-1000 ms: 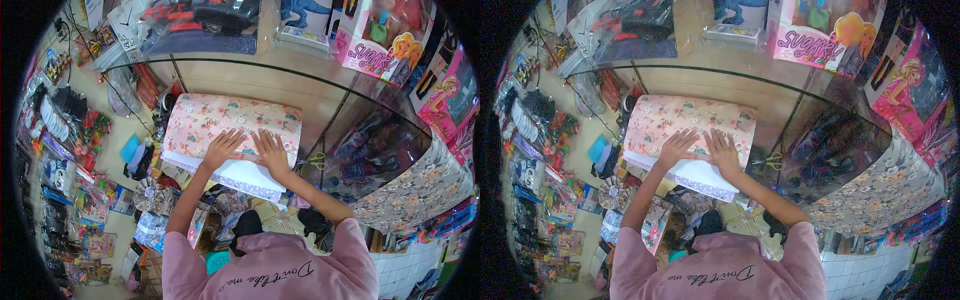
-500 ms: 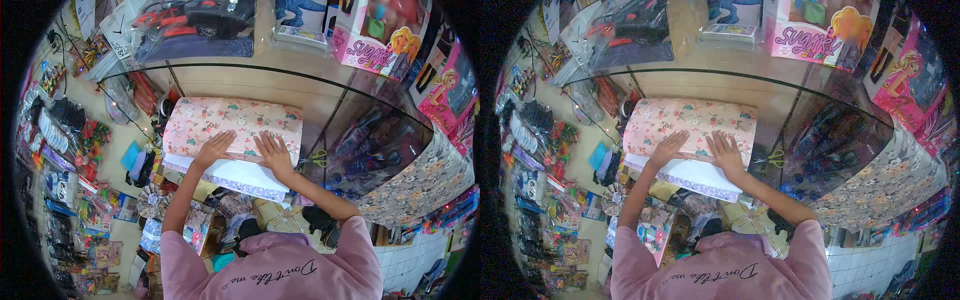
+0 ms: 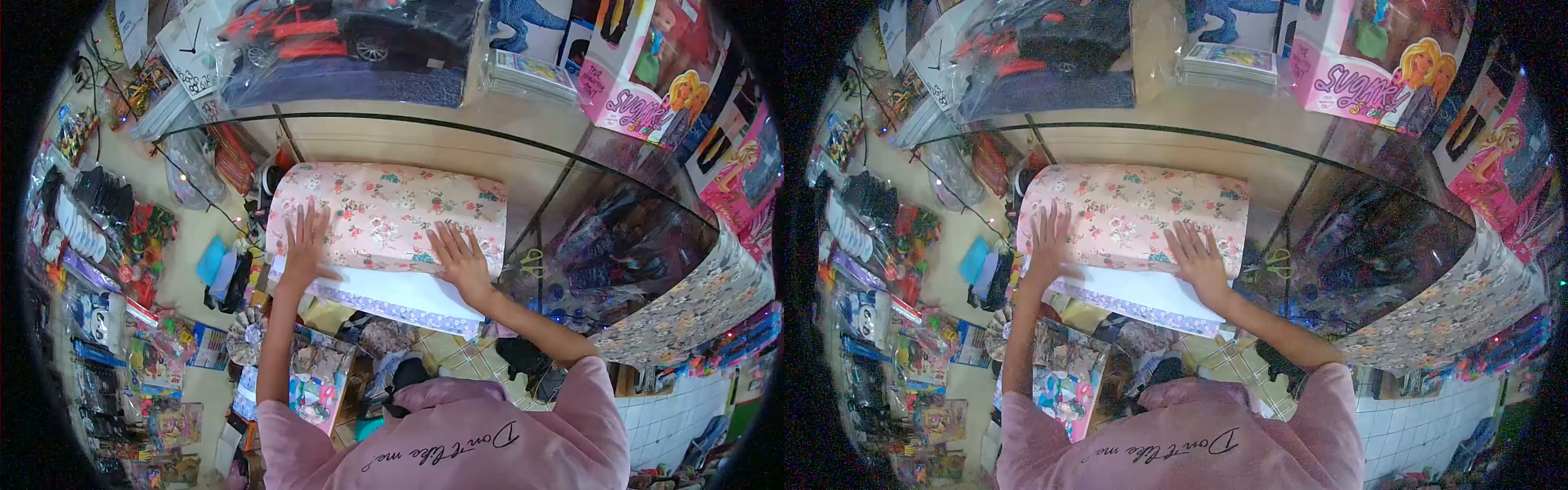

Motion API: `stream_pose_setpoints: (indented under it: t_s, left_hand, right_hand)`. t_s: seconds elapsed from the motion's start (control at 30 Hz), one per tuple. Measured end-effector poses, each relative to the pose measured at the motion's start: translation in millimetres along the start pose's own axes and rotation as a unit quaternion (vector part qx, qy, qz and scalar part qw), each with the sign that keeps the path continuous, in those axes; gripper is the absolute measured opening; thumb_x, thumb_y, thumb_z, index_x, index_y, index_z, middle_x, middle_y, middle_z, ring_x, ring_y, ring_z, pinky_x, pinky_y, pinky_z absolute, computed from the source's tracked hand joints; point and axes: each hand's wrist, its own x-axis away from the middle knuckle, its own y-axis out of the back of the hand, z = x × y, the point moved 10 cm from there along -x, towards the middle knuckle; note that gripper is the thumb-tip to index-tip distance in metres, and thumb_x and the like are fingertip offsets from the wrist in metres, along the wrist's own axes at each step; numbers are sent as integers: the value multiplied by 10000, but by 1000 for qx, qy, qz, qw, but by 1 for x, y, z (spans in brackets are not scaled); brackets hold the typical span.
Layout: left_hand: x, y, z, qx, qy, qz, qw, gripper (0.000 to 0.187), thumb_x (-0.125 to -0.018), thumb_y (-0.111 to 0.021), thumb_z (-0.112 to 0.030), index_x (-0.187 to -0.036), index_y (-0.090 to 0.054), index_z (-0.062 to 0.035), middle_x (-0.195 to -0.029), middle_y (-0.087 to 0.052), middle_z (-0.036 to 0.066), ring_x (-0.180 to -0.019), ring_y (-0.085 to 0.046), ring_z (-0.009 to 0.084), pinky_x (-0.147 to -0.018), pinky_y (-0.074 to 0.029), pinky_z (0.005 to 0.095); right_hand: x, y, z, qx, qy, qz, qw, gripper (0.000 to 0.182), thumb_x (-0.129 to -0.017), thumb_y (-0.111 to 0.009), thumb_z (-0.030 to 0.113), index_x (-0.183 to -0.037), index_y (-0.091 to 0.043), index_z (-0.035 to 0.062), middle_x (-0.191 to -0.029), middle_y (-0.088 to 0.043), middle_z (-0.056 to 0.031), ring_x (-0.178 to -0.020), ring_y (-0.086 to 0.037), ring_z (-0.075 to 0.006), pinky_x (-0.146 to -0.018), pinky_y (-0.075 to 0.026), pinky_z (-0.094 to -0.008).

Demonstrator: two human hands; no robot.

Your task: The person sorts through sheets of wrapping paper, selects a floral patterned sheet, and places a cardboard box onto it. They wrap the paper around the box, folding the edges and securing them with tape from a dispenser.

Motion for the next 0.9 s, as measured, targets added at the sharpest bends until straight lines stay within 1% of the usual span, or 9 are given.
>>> stream_pose_setpoints:
  t_s: [0.07, 0.17, 0.37, 0.47, 0.63, 0.67, 0.77, 0.8, 0.9]
  left_hand:
    - [6, 9, -23, 4, 25, 68, 997, 999, -662, -746, -462, -1486, -283, -138, -1574, -95, 138, -1424, -99, 428, -1156, -72, 551]
    - [-7, 16, -88, 92, -122, 18, 988, 915, -707, -718, -453, -1481, -306, -191, -1568, -149, 115, -1431, -124, 385, -1159, -88, 536]
    - [-33, -50, -106, 159, -211, 44, 963, 710, -833, -588, -458, -1465, -336, -255, -1525, -298, 59, -1394, -286, 303, -1156, -189, 470]
    - [-31, -61, -104, 118, -240, 17, 963, 679, -848, -552, -481, -1461, -341, -280, -1516, -318, 61, -1361, -347, 300, -1145, -222, 454]
    - [-23, -48, -113, 21, -270, -40, 962, 635, -856, -536, -477, -1447, -360, -324, -1520, -312, 64, -1344, -374, 273, -1123, -254, 449]
    - [-23, -46, -114, 3, -275, -49, 960, 620, -861, -532, -472, -1442, -367, -331, -1518, -315, 65, -1342, -377, 266, -1117, -262, 447]
    - [-21, -50, -116, -1, -297, -36, 954, 584, -883, -513, -444, -1436, -383, -308, -1502, -339, 68, -1340, -370, 253, -1101, -279, 447]
    - [-20, -45, -119, 6, -302, -43, 952, 570, -885, -513, -434, -1426, -400, -293, -1486, -359, 68, -1332, -377, 253, -1097, -283, 449]
    - [-20, -33, -125, 42, -310, -57, 948, 541, -879, -528, -411, -1391, -456, -252, -1430, -419, 75, -1299, -405, 263, -1081, -303, 458]
  right_hand:
    - [0, -2, 0, 2, -5, -1, 1000, 1041, -567, -801, 367, -1460, -321, 129, -1504, -333, -79, -1370, -349, -253, -1121, -275, -453]
    - [1, -2, 2, 0, 2, 4, 1000, 1053, -580, -797, 367, -1467, -291, 111, -1515, -307, -105, -1380, -331, -265, -1118, -270, -483]
    - [1, -6, 1, 19, -3, 11, 1000, 1058, -588, -788, 393, -1472, -279, 113, -1513, -308, -108, -1384, -321, -270, -1122, -255, -487]
    - [0, 3, 2, -1, 2, 13, 1000, 960, -653, -766, 373, -1461, -311, 126, -1480, -351, -119, -1361, -349, -276, -1109, -260, -506]
    - [31, 21, 48, -251, 73, 22, 965, 634, -811, -658, 295, -1391, -414, 218, -1335, -473, -120, -1235, -455, -290, -1027, -323, -541]
    - [45, 33, 64, -168, 106, -17, 980, 447, -801, -689, 307, -1189, -566, 120, -1209, -544, -98, -1090, -528, -280, -889, -421, -447]
    - [67, -20, 64, -236, 74, 104, 963, 527, -825, -637, 276, -1294, -480, 93, -1219, -528, -123, -1137, -514, -296, -946, -411, -442]
    - [64, -14, 62, -216, 71, 91, 969, 484, -830, -634, 283, -1236, -510, 50, -1183, -545, -126, -1107, -528, -290, -930, -434, -392]
    - [65, -14, 60, -208, 76, 57, 973, 452, -839, -635, 301, -1205, -544, 51, -1159, -564, -128, -1093, -540, -284, -916, -449, -395]
